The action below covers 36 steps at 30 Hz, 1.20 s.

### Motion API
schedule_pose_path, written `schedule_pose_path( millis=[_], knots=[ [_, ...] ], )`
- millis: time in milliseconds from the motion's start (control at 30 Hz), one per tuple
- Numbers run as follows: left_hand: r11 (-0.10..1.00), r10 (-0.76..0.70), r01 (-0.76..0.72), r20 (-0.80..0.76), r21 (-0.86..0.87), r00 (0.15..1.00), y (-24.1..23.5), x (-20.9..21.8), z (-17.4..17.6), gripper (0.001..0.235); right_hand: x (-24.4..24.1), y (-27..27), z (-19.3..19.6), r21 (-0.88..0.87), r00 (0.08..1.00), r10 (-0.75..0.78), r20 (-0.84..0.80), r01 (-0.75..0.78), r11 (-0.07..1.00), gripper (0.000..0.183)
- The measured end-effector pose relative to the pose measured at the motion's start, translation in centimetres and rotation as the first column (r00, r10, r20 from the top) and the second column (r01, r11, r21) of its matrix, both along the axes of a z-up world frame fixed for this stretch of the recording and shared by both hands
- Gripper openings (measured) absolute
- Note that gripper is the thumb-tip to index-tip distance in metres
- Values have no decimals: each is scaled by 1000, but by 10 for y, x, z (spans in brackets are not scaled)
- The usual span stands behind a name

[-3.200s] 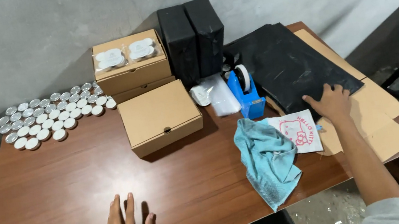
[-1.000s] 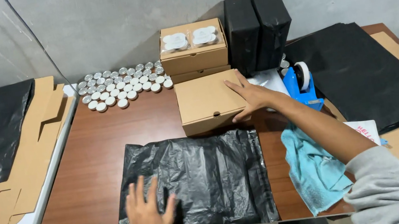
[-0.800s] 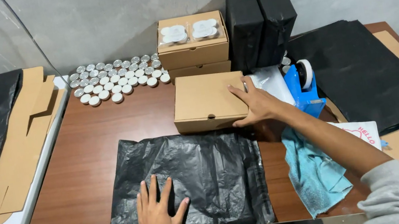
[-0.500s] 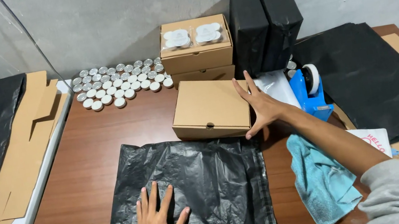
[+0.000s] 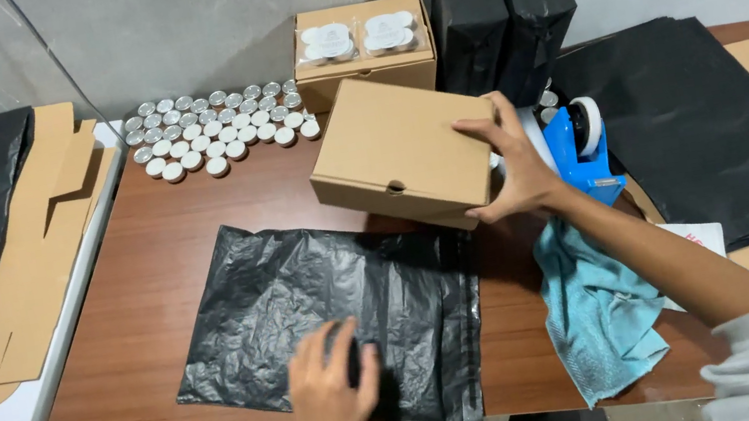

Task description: Packing small candle tins into a plastic bag, assembling a cardboard box to hold them, and placing the box into a shipping mailer.

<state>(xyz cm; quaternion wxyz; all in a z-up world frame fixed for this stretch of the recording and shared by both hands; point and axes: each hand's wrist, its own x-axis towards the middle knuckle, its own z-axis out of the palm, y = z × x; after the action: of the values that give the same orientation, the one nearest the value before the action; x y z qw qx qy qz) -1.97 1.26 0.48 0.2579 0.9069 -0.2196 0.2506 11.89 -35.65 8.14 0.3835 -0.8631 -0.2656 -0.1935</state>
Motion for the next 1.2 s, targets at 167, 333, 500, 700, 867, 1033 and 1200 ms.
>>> schedule_pose_path(
  millis=[167, 333, 500, 700, 867, 1033, 1200],
  knots=[
    [980, 5, 26, -154, 197, 988, -61, -14, -21, 62, -77, -17, 15, 18, 993, -69, 94, 68, 998, 103],
    [997, 20, 1, -246, 82, 969, -64, -14, -34, 21, -149, -36, 11, 20, 998, -65, -1, 65, 998, 112],
    [997, 40, -46, -95, -65, 995, -41, -16, -11, 10, -187, -35, 11, 28, 994, 93, -56, -92, 995, 105],
    [975, -70, 67, -6, -213, 998, -23, -16, 24, 12, -199, -35, 2, -15, 972, 198, -125, -201, 979, 105],
    [977, -119, 131, 78, -168, 990, -26, -21, 35, 15, -197, -31, -5, -16, 966, 204, -161, -209, 978, 104],
    [976, -145, 154, 68, -156, 987, -27, -25, 40, 20, -195, -28, -11, -24, 975, 163, -149, -169, 985, 104],
    [971, -197, 184, -78, -150, 977, -25, -20, 28, 27, -194, -23, -23, -68, 997, 53, -53, -56, 996, 108]
  ],
)
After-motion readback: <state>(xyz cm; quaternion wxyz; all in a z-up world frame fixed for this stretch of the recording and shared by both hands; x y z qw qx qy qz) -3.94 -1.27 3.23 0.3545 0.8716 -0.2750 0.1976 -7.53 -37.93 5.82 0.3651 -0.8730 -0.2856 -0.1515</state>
